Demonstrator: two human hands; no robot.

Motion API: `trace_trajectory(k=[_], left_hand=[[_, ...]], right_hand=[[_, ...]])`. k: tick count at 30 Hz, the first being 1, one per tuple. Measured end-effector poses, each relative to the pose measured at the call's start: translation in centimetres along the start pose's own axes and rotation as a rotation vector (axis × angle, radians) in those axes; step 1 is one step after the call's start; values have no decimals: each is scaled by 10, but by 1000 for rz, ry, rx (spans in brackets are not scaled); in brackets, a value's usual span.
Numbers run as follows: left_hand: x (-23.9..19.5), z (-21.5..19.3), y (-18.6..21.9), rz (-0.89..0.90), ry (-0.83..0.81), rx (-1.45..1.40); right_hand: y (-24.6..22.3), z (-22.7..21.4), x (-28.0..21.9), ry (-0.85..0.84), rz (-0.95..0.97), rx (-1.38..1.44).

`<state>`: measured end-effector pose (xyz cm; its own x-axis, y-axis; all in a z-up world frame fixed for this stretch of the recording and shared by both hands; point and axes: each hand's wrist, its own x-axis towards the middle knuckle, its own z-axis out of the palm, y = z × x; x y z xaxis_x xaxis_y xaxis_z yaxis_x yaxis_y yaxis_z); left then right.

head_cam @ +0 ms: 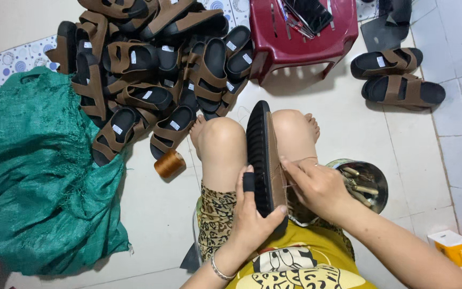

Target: The person sits on the floor and sews a brown sandal using a needle and thread. They repeatedly push the needle through the sole and pull the thread tight to secure the sandal's parts.

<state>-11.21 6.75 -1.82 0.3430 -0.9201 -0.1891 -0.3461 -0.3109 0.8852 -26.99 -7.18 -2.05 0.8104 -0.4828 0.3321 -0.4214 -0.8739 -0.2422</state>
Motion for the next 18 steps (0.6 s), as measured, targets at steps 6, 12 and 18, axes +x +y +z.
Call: trace_trajectory(k=[6, 12, 18], left_hand=[[0, -14, 10, -191, -296, 172], [3, -60, -18, -321, -180, 138], [3, -76, -57, -265, -756, -988]], right_hand=[[2, 18, 1, -57, 140, 168], [118, -5, -24, 325, 576, 137], [122, -47, -28, 229, 777, 332]])
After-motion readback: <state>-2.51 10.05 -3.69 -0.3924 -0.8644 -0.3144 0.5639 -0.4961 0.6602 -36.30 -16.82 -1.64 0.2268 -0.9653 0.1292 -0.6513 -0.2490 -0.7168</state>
